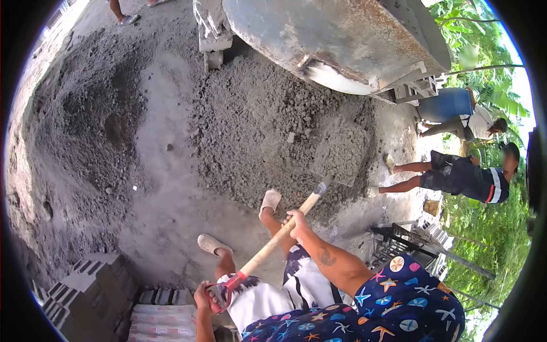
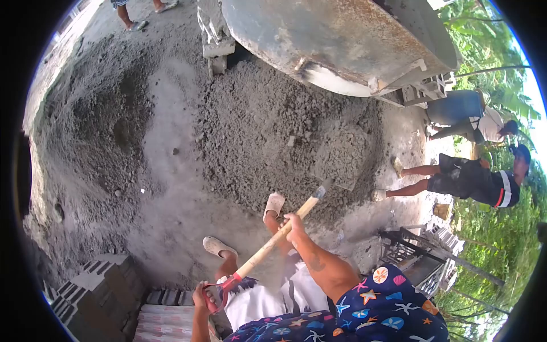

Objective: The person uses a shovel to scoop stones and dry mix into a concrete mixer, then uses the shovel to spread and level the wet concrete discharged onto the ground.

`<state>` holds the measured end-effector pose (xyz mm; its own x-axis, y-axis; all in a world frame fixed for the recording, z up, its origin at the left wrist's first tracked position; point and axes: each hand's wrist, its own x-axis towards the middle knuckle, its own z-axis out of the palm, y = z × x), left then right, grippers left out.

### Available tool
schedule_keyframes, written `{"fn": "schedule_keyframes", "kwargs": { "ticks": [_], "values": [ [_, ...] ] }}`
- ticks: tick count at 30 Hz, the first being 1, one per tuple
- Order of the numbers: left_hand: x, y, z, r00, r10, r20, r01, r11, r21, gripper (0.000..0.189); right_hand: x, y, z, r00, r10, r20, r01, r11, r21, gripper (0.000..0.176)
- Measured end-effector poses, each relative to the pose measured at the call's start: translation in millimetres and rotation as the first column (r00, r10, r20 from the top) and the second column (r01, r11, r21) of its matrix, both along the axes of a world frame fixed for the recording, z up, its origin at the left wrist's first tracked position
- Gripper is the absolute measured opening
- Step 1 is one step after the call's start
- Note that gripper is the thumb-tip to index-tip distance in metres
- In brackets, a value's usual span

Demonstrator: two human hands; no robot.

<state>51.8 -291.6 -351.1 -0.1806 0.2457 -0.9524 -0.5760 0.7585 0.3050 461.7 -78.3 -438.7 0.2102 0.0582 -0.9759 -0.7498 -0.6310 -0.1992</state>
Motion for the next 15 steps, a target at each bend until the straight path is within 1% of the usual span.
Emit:
{"fn": "schedule_keyframes", "kwargs": {
  "ticks": [1, 2, 3, 4, 5, 6, 7, 8, 9, 11, 12, 13, 14, 15],
  "values": [
    [-10.2, -3.3, -5.3, 0.953, 0.075, 0.295, -0.056, 0.996, -0.071, 0.025, -0.2, -7.6, 3.8, 0.998, -0.015, 0.061, 0.016, 1.000, -0.021, 0.021],
    [-22.5, -12.7, -11.1, 0.818, 0.159, 0.553, -0.077, 0.983, -0.168, 0.025, -2.0, -16.3, 11.6, 0.994, -0.068, 0.090, 0.068, 0.998, 0.006, 0.021],
    [-31.4, -21.0, -28.6, 0.693, 0.399, 0.600, -0.160, 0.897, -0.412, 0.025, -4.4, -24.8, 19.2, 0.985, -0.126, 0.117, 0.123, 0.992, 0.032, 0.022],
    [-35.3, -23.1, -42.4, 0.752, 0.378, 0.540, -0.171, 0.903, -0.394, 0.025, -6.4, -31.3, 25.2, 0.982, -0.150, 0.113, 0.142, 0.987, 0.082, 0.022],
    [-40.0, -29.4, -41.2, 0.806, 0.357, 0.472, -0.176, 0.906, -0.385, 0.026, -11.3, -35.6, 27.9, 0.978, -0.168, 0.124, 0.156, 0.983, 0.101, 0.021],
    [-42.6, -5.0, -23.2, 0.784, 0.393, 0.481, -0.205, 0.895, -0.396, 0.027, -16.0, -38.6, 28.3, 0.963, -0.212, 0.164, 0.205, 0.977, 0.063, 0.021],
    [-46.4, 27.0, -7.7, 0.757, 0.426, 0.496, -0.234, 0.885, -0.402, 0.029, -19.3, -39.5, 37.8, 0.948, -0.254, 0.190, 0.240, 0.967, 0.090, 0.021],
    [-66.1, 22.7, -25.4, 0.774, 0.276, 0.570, -0.138, 0.952, -0.274, 0.030, -24.2, -51.1, 53.3, 0.929, -0.296, 0.220, 0.280, 0.955, 0.102, 0.021],
    [-85.2, 11.9, -42.9, 0.772, 0.122, 0.624, -0.040, 0.989, -0.144, 0.032, -32.3, -58.0, 76.9, 0.892, -0.339, 0.301, 0.312, 0.941, 0.135, 0.020],
    [-90.3, 35.7, -31.6, 0.669, 0.334, 0.664, -0.083, 0.922, -0.379, 0.037, -39.6, -73.8, 129.7, 0.877, -0.379, 0.295, 0.328, 0.921, 0.209, 0.017],
    [-96.2, 38.3, -21.2, 0.678, 0.313, 0.665, -0.060, 0.925, -0.374, 0.037, -46.0, -80.2, 163.9, 0.872, -0.422, 0.249, 0.351, 0.892, 0.284, 0.018],
    [-96.4, 39.8, -11.9, 0.696, 0.081, 0.714, 0.056, 0.984, -0.166, 0.039, -54.1, -86.0, 200.0, 0.879, -0.406, 0.250, 0.307, 0.883, 0.355, 0.018],
    [-91.6, 41.8, -2.8, 0.682, -0.153, 0.715, 0.168, 0.985, 0.050, 0.042, -61.4, -87.4, 231.9, 0.886, -0.386, 0.257, 0.256, 0.869, 0.424, 0.018],
    [-87.7, 43.1, 12.0, 0.676, -0.166, 0.718, 0.183, 0.982, 0.055, 0.042, -69.1, -86.3, 255.7, 0.879, -0.400, 0.259, 0.267, 0.863, 0.429, 0.018]
  ]
}}
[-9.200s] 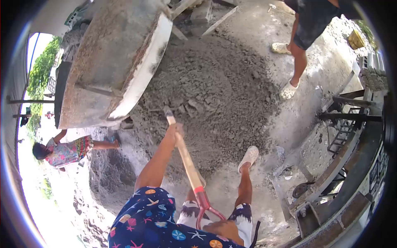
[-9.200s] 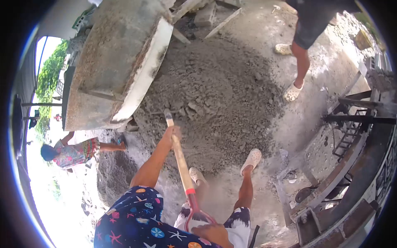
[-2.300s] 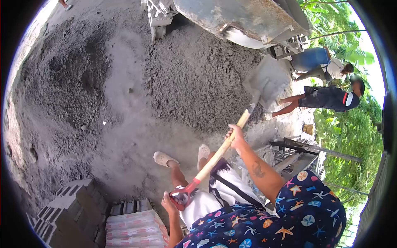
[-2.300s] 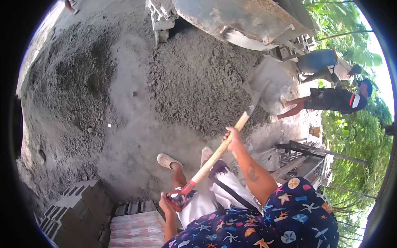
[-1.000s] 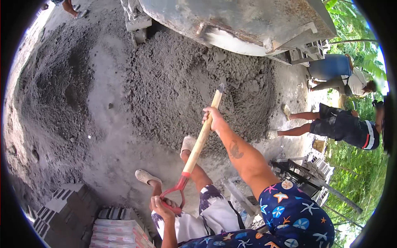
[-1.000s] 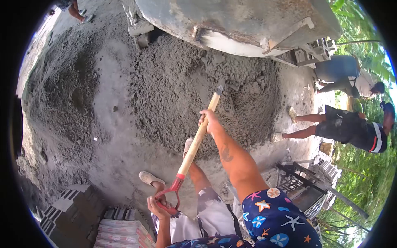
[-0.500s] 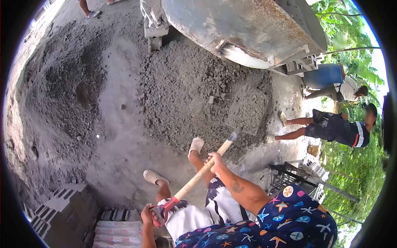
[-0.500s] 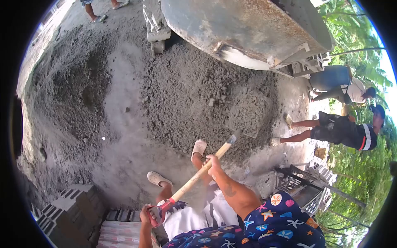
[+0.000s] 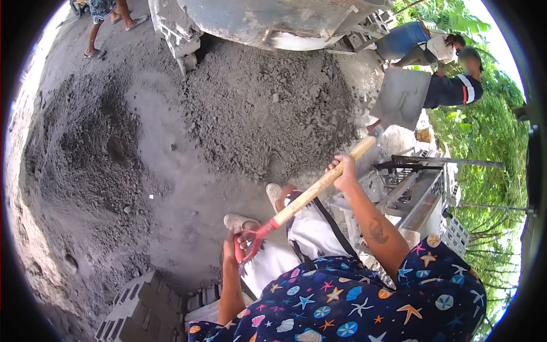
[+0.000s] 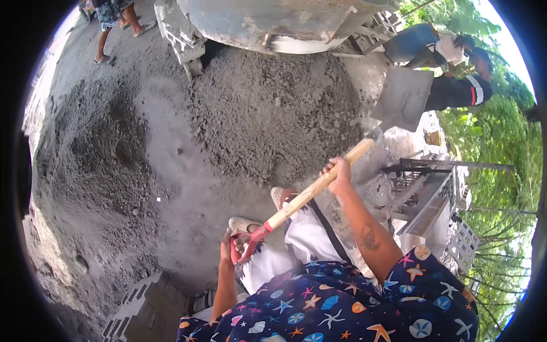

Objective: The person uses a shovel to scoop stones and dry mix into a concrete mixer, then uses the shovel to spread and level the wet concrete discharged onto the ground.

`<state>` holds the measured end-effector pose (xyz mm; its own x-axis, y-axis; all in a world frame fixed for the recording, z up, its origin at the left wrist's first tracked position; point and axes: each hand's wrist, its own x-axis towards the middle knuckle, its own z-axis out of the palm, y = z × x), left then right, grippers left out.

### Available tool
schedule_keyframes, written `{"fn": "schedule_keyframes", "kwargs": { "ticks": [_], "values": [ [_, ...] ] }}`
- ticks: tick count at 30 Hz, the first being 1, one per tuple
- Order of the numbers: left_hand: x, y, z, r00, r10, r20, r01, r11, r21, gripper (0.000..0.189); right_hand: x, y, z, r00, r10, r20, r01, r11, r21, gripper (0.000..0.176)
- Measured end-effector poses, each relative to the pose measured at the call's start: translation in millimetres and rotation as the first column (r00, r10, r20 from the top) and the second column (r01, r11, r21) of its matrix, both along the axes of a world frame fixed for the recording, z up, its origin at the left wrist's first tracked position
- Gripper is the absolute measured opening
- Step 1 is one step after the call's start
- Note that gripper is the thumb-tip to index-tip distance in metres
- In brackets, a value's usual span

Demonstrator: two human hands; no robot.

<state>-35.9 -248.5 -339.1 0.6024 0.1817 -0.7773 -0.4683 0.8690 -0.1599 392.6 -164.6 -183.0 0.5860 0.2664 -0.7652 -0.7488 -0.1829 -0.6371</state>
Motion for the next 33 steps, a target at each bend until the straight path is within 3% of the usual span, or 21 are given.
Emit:
{"fn": "schedule_keyframes", "kwargs": {
  "ticks": [3, 5, 7, 9, 10, 11, 12, 14, 15, 17, 18, 19, 20, 22, 24, 26, 28, 29, 30, 32, 33],
  "values": [
    [7.2, -6.3, 65.5, 0.979, 0.090, -0.183, -0.081, 0.995, 0.055, 0.046, -11.5, 14.4, 28.0, 0.992, 0.122, -0.018, -0.121, 0.991, 0.064, 0.021],
    [11.3, -29.7, 71.2, 0.934, 0.145, -0.325, -0.125, 0.989, 0.082, 0.047, -25.0, 34.5, 11.1, 0.984, 0.167, -0.060, -0.164, 0.985, 0.052, 0.024],
    [11.2, -65.7, 69.6, 0.800, 0.292, -0.524, -0.235, 0.956, 0.174, 0.049, -46.9, 41.9, -39.6, 0.965, 0.245, -0.098, -0.247, 0.969, -0.006, 0.026],
    [9.7, -88.4, 106.4, 0.636, 0.319, -0.703, -0.199, 0.947, 0.251, 0.048, -75.3, 41.4, -115.7, 0.924, 0.316, -0.217, -0.341, 0.936, -0.090, 0.025],
    [-17.0, -134.5, 62.5, 0.421, 0.326, -0.846, -0.201, 0.943, 0.263, 0.049, -102.3, 37.5, -141.9, 0.881, 0.340, -0.330, -0.391, 0.915, -0.102, 0.024],
    [-46.1, -170.7, 60.7, 0.537, 0.437, -0.722, -0.433, 0.877, 0.208, 0.049, -140.9, 29.2, -147.5, 0.857, 0.331, -0.395, -0.396, 0.913, -0.094, 0.021],
    [-44.1, -161.6, 129.0, 0.385, 0.253, -0.888, -0.338, 0.934, 0.119, 0.048, -179.1, 11.9, -157.2, 0.819, 0.326, -0.473, -0.434, 0.891, -0.137, 0.019],
    [-72.7, -193.1, 169.6, 0.158, 0.156, -0.975, -0.280, 0.954, 0.108, 0.050, -259.8, -51.0, -192.0, 0.699, 0.319, -0.640, -0.536, 0.827, -0.173, 0.021],
    [-74.6, -193.3, 185.6, 0.087, 0.112, -0.990, -0.275, 0.958, 0.085, 0.050, -285.6, -42.5, -116.4, 0.677, 0.355, -0.645, -0.610, 0.761, -0.220, 0.022],
    [-62.3, -174.7, 209.2, -0.001, 0.063, -0.998, -0.273, 0.960, 0.061, 0.049, -352.6, -119.8, -143.3, 0.378, 0.211, -0.901, -0.602, 0.796, -0.066, 0.022],
    [-52.9, -155.3, 217.4, -0.026, 0.053, -0.998, -0.272, 0.961, 0.058, 0.049, -367.5, -134.6, -123.9, 0.284, 0.193, -0.939, -0.593, 0.805, -0.014, 0.021],
    [-34.8, -130.5, 219.0, -0.036, 0.067, -0.997, -0.271, 0.960, 0.074, 0.049, -370.0, -125.5, -91.7, 0.294, 0.144, -0.945, -0.644, 0.760, -0.085, 0.019],
    [-23.6, -101.8, 217.4, -0.037, 0.082, -0.996, -0.257, 0.962, 0.089, 0.048, -361.1, -116.6, -74.1, 0.209, 0.102, -0.973, -0.605, 0.795, -0.046, 0.017],
    [13.7, -36.3, 215.1, -0.002, 0.145, -0.989, -0.236, 0.961, 0.141, 0.048, -336.8, -82.9, -82.4, 0.189, 0.074, -0.979, -0.580, 0.813, -0.051, 0.014],
    [70.5, 42.1, 201.0, 0.101, 0.235, -0.967, -0.208, 0.955, 0.210, 0.047, -261.8, 11.2, -129.9, 0.363, 0.279, -0.889, -0.588, 0.809, 0.014, 0.015],
    [151.0, 132.5, 173.7, 0.285, 0.344, -0.895, -0.212, 0.933, 0.291, 0.047, -85.9, 182.2, -184.8, 0.563, 0.312, -0.765, -0.342, 0.931, 0.128, 0.016],
    [252.9, 219.2, 143.5, 0.470, 0.435, -0.768, -0.264, 0.899, 0.349, 0.046, 133.6, 378.6, -236.2, 0.629, 0.452, -0.633, -0.536, 0.841, 0.069, 0.019],
    [307.3, 266.5, 148.4, 0.465, 0.429, -0.774, -0.238, 0.903, 0.357, 0.045, 185.9, 427.4, -228.9, 0.688, 0.434, -0.582, -0.556, 0.830, -0.038, 0.020],
    [335.5, 291.0, 147.5, 0.467, 0.410, -0.784, -0.188, 0.912, 0.365, 0.046, 209.2, 434.9, -251.7, 0.687, 0.420, -0.593, -0.524, 0.852, -0.004, 0.020],
    [343.7, 244.5, 88.8, 0.367, 0.324, -0.872, -0.101, 0.946, 0.309, 0.045, 218.7, 403.3, -275.5, 0.739, 0.499, -0.452, -0.520, 0.850, 0.087, 0.019],
    [345.7, 219.4, 54.4, 0.355, 0.304, -0.884, -0.186, 0.950, 0.251, 0.044, 220.8, 398.9, -274.4, 0.717, 0.496, -0.490, -0.538, 0.841, 0.063, 0.018]
  ]
}}
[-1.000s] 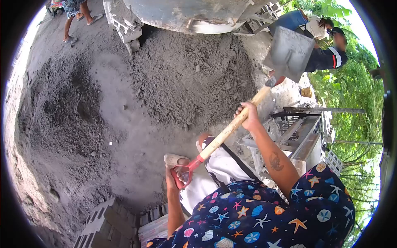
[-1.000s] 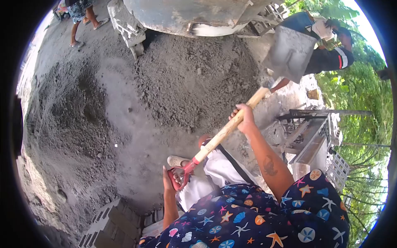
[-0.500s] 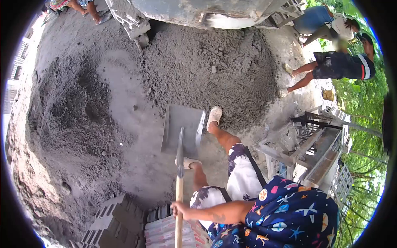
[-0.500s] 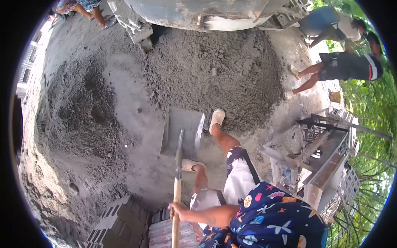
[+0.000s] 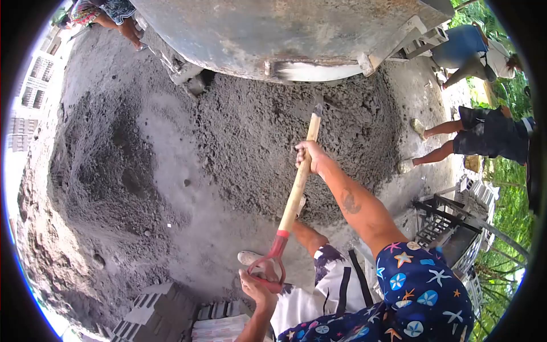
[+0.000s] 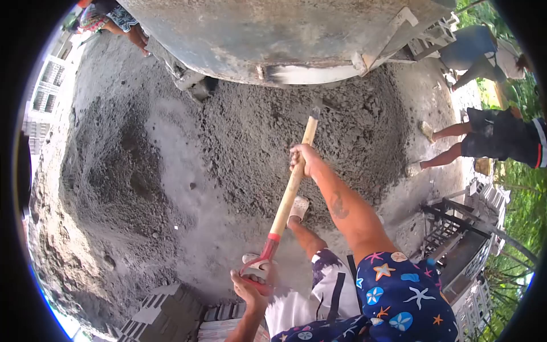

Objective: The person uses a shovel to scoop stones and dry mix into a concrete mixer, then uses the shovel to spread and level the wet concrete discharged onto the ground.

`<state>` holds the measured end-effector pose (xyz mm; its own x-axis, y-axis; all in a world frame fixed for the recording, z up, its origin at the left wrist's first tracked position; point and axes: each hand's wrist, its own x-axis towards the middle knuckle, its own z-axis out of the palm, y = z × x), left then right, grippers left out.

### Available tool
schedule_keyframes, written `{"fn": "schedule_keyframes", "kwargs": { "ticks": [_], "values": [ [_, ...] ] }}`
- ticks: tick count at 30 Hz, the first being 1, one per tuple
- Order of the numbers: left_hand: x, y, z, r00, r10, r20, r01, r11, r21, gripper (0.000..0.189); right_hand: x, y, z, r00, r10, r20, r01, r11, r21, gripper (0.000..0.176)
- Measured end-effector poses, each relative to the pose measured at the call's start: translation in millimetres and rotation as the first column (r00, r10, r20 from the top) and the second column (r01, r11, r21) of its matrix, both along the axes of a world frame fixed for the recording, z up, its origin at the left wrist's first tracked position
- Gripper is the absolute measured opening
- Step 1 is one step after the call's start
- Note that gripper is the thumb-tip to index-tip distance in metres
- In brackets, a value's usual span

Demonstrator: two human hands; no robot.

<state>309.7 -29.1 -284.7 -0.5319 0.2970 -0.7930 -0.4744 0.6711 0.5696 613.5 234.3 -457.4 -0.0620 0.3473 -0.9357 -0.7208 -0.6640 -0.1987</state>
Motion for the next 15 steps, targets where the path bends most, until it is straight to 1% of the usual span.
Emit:
{"fn": "schedule_keyframes", "kwargs": {
  "ticks": [1, 3, 4, 5, 6, 7, 8, 9, 11, 12, 13, 14, 15],
  "values": [
    [0.7, 3.2, 1.0, 1.000, -0.004, -0.013, 0.004, 1.000, -0.002, 0.044, 2.4, -1.4, -11.1, 0.998, 0.031, 0.050, -0.030, 1.000, -0.008, 0.019],
    [10.5, 22.5, 4.8, 0.997, 0.074, -0.002, -0.073, 0.985, -0.154, 0.043, 21.7, 15.0, -44.1, 0.992, -0.003, 0.127, -0.010, 0.995, 0.100, 0.023],
    [11.4, 17.5, 1.1, 0.995, 0.096, 0.004, -0.095, 0.991, -0.096, 0.044, 29.6, 25.5, -54.3, 0.987, -0.119, 0.110, 0.102, 0.983, 0.151, 0.027],
    [5.5, 4.8, -14.4, 0.995, 0.097, 0.005, -0.096, 0.989, -0.114, 0.044, 31.4, 31.8, -54.8, 0.981, -0.125, 0.149, 0.110, 0.988, 0.107, 0.027],
    [-4.9, -4.1, -41.6, 0.990, -0.015, -0.139, 0.014, 1.000, -0.011, 0.045, 28.2, 33.2, -65.5, 0.975, -0.155, 0.159, 0.135, 0.982, 0.132, 0.027],
    [-13.5, -18.3, -54.6, 0.950, -0.115, -0.291, 0.139, 0.988, 0.065, 0.046, 22.9, 21.9, -77.3, 0.968, -0.186, 0.167, 0.162, 0.976, 0.149, 0.027],
    [-12.5, -20.3, -57.8, 0.924, -0.110, -0.365, 0.157, 0.982, 0.102, 0.047, 23.5, 16.0, -80.4, 0.979, -0.163, 0.123, 0.143, 0.978, 0.154, 0.024],
    [-12.9, -18.7, -65.3, 0.928, -0.098, -0.358, 0.156, 0.978, 0.138, 0.047, 22.5, 11.4, -79.6, 0.988, -0.129, 0.087, 0.111, 0.977, 0.183, 0.022],
    [-23.3, -48.1, -63.1, 0.966, -0.078, -0.245, 0.112, 0.985, 0.128, 0.046, 13.9, -7.0, -74.8, 0.987, -0.122, 0.110, 0.109, 0.987, 0.116, 0.022],
    [-26.3, -58.6, -62.5, 0.967, -0.044, -0.252, 0.071, 0.993, 0.099, 0.046, 7.6, -21.1, -77.4, 0.988, -0.118, 0.097, 0.107, 0.987, 0.118, 0.022],
    [-30.0, -65.5, -58.4, 0.949, -0.054, -0.310, 0.098, 0.987, 0.129, 0.046, 1.8, -34.2, -79.7, 0.990, -0.114, 0.088, 0.103, 0.987, 0.120, 0.022],
    [-37.3, -74.0, -52.2, 0.927, -0.066, -0.369, 0.130, 0.980, 0.151, 0.047, -7.6, -48.0, -70.6, 0.991, -0.119, 0.068, 0.113, 0.990, 0.087, 0.021],
    [-48.5, -87.0, -53.7, 0.900, -0.059, -0.431, 0.128, 0.983, 0.131, 0.048, -19.4, -63.2, -61.7, 0.991, -0.129, 0.047, 0.126, 0.991, 0.054, 0.020]
  ]
}}
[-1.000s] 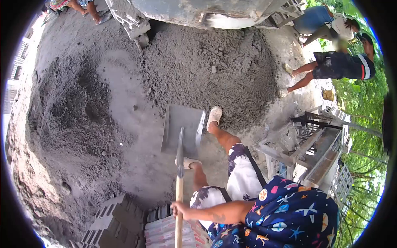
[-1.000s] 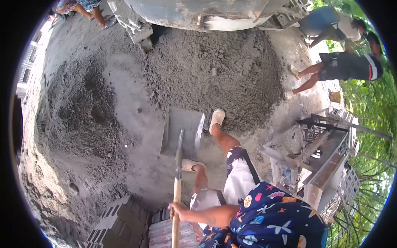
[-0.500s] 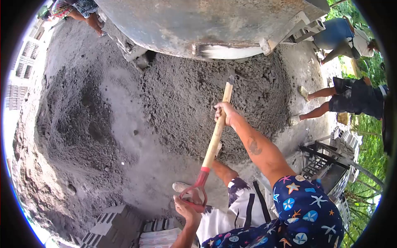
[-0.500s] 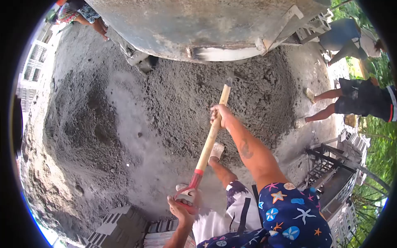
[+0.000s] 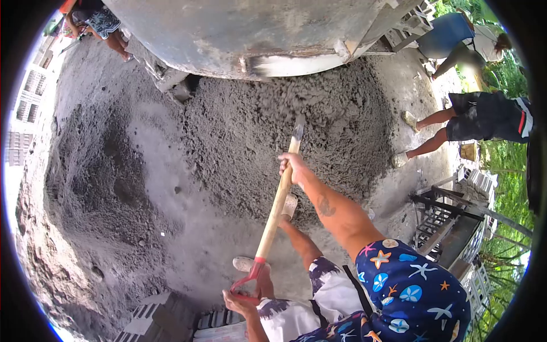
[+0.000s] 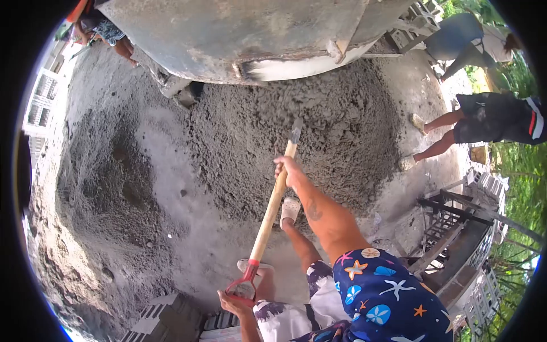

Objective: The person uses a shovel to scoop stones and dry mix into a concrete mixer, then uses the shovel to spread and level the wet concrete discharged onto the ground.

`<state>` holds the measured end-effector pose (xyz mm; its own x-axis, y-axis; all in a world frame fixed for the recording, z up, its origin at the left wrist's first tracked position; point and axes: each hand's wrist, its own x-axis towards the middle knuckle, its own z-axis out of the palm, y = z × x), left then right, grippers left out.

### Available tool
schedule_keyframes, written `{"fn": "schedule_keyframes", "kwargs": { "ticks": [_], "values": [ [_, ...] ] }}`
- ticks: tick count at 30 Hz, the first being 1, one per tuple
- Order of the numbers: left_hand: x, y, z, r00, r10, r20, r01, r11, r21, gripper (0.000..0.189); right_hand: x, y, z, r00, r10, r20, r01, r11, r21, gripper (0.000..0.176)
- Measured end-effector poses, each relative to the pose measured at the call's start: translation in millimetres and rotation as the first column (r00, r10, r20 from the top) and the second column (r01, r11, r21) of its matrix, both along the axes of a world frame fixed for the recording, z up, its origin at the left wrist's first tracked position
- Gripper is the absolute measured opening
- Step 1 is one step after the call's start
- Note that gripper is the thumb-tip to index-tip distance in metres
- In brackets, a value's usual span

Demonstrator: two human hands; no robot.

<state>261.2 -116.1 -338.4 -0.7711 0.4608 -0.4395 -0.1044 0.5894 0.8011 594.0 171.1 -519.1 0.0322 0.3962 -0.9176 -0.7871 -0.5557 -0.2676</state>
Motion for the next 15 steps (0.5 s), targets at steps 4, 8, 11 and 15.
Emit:
{"fn": "schedule_keyframes", "kwargs": {
  "ticks": [4, 8, 11, 15],
  "values": [
    [-43.0, -46.8, 32.0, 1.000, -0.027, -0.005, 0.026, 0.983, -0.182, 0.049, -40.5, -70.6, 9.1, 0.994, -0.054, -0.094, 0.050, 0.998, -0.042, 0.018],
    [-48.1, -61.2, 63.1, 0.999, -0.050, -0.008, 0.044, 0.939, -0.341, 0.048, -62.3, -125.4, 39.4, 0.997, -0.047, -0.057, 0.034, 0.977, -0.209, 0.015],
    [-50.7, -51.2, 69.6, 0.998, -0.056, 0.023, 0.060, 0.915, -0.399, 0.048, -63.6, -168.9, 24.4, 0.985, -0.073, -0.159, 0.053, 0.990, -0.129, 0.016],
    [-58.8, -37.1, 66.7, 0.988, -0.100, 0.119, 0.143, 0.886, -0.440, 0.047, -43.5, -179.3, 64.4, 0.992, -0.123, -0.021, 0.112, 0.952, -0.284, 0.017]
  ]
}}
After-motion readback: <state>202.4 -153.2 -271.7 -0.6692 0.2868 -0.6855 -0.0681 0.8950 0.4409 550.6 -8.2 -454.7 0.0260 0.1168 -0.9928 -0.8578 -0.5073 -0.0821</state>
